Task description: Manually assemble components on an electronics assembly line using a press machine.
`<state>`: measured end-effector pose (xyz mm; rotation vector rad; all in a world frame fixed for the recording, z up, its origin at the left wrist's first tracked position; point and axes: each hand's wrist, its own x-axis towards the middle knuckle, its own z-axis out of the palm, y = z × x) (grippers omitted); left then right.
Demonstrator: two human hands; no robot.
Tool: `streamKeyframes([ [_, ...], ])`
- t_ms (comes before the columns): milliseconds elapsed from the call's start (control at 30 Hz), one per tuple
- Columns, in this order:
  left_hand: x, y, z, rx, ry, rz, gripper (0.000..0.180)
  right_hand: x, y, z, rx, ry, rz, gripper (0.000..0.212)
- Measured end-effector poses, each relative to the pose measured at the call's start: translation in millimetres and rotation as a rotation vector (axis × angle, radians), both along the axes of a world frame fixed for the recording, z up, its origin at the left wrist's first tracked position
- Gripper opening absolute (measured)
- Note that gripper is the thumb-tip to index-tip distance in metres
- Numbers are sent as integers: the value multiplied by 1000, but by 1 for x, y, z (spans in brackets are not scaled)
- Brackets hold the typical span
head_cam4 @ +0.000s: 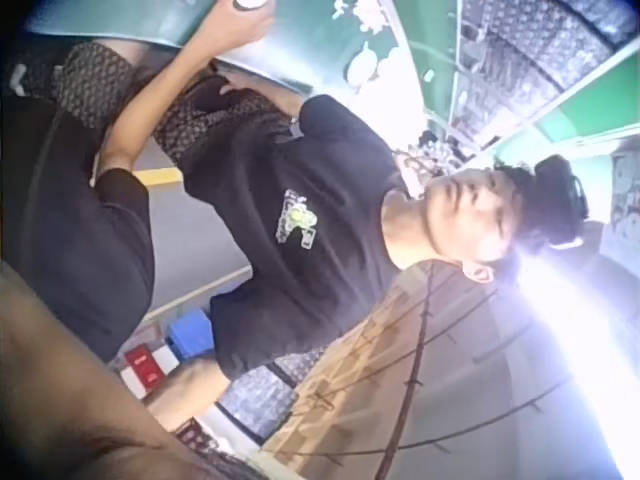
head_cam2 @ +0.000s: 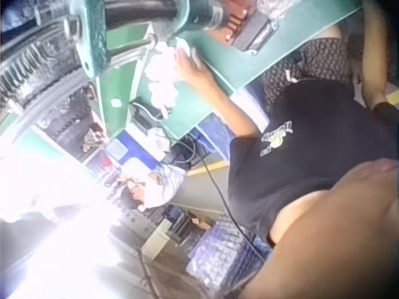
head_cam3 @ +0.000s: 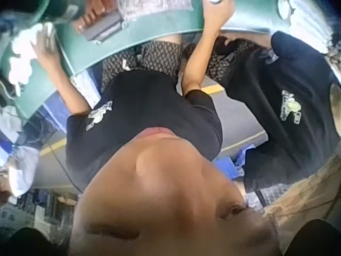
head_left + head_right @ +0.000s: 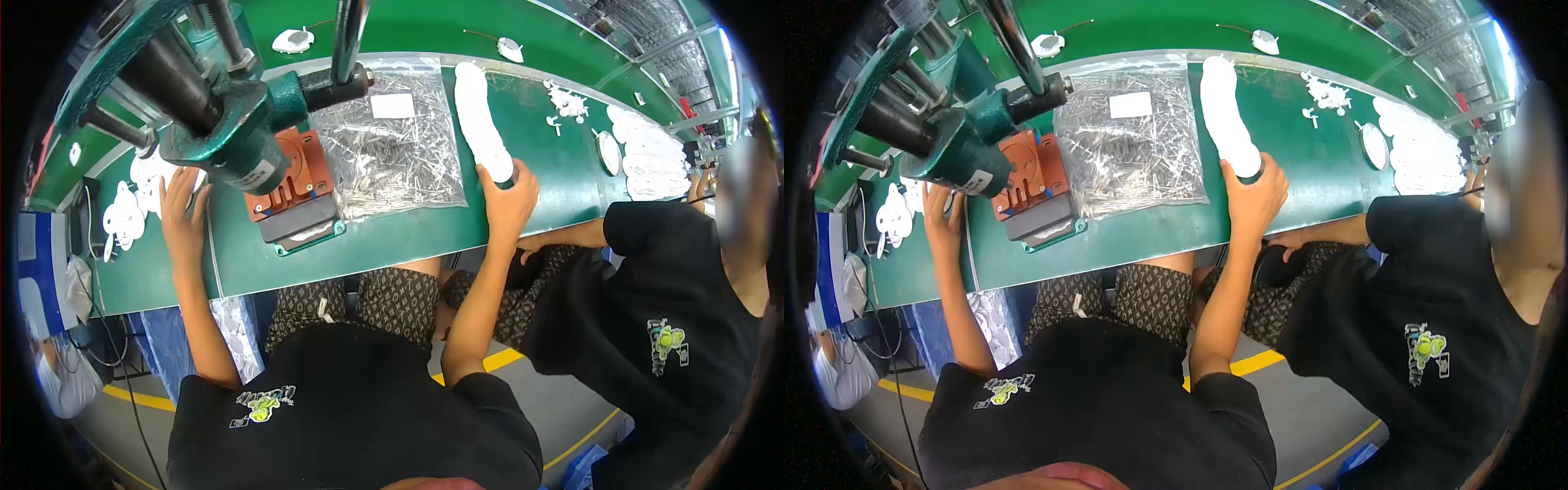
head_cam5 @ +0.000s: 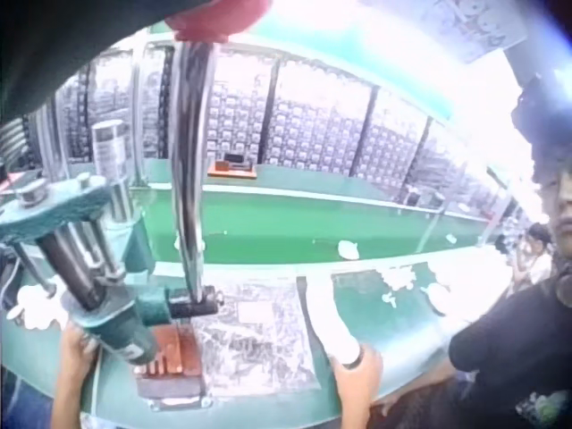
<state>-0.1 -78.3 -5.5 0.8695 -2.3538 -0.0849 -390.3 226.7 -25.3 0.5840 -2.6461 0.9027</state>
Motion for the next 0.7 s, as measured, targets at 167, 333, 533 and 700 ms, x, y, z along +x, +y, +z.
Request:
streamKeyframes([
  [167, 0, 7, -2, 141, 82, 36, 34, -3, -21, 7, 22, -9, -32, 73],
  [333, -1, 9, 3, 168, 189, 54, 33, 13, -25, 10, 111, 76, -54, 74],
  [533, -6, 54, 19, 238, 137, -25, 36, 102, -18, 9, -451, -108, 351, 26],
  [700, 0, 86, 9, 369, 38, -89, 36, 134, -49, 17, -180, 76, 585, 17],
])
